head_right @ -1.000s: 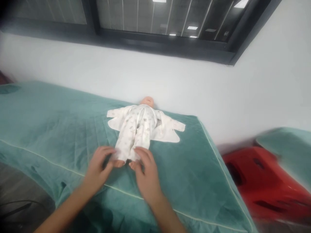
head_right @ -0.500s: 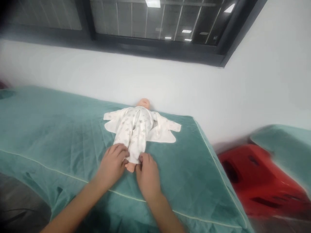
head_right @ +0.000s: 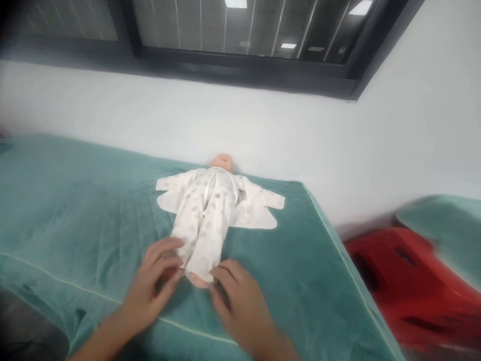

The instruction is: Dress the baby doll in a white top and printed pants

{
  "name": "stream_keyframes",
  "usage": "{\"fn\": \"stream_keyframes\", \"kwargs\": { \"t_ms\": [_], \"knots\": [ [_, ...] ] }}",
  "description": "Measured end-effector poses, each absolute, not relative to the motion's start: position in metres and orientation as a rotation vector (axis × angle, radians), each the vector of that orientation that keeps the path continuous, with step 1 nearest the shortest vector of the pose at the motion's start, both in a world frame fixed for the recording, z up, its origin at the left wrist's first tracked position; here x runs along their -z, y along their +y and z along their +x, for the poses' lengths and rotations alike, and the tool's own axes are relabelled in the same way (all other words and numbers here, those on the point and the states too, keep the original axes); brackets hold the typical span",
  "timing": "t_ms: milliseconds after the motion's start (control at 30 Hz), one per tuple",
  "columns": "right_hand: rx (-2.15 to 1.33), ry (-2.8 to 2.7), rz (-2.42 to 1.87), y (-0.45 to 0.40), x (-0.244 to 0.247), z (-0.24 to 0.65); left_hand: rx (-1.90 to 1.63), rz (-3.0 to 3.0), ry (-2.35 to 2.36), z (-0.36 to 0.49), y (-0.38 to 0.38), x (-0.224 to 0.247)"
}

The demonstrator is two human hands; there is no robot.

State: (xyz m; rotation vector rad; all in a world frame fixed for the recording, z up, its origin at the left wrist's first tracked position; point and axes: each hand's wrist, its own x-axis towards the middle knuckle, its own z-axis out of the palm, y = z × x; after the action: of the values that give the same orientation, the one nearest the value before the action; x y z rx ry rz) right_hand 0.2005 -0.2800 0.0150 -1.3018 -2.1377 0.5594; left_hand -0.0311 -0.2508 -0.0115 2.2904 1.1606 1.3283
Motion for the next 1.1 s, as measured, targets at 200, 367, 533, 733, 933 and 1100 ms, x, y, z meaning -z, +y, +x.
{"fn": "stream_keyframes", "kwargs": {
  "t_ms": [200,367,533,733,933,1100],
  "knots": [
    [-0.576,-1.653,-1.359,-0.164,-0.026,0.225,-1.407,1.694,1.464,-0.047,-0.139,-0.002],
    [-0.365,-1.344,-1.443,-0.037,-0.011,0.236,-1.34,1.417,1.492,-0.022,-0.005,-0.023],
    [-0.466,-1.411,-1.539,-0.014,0.016,0.242,-1.199,1.748,1.477,-0.007,0.036,-0.009],
    [-0.596,-1.385,-1.631,-0.022,0.014,0.246,-0.983,1.812,1.48,-0.019,0.026,-0.001],
    [-0.958,-1.272,-1.423,-0.026,0.004,0.246,-0.805,1.763,1.328,-0.029,0.014,-0.017],
    [-1.226,-1.141,-1.268,-0.035,-0.008,0.239,-0.791,1.542,1.13,-0.022,-0.001,-0.034]
  ]
}}
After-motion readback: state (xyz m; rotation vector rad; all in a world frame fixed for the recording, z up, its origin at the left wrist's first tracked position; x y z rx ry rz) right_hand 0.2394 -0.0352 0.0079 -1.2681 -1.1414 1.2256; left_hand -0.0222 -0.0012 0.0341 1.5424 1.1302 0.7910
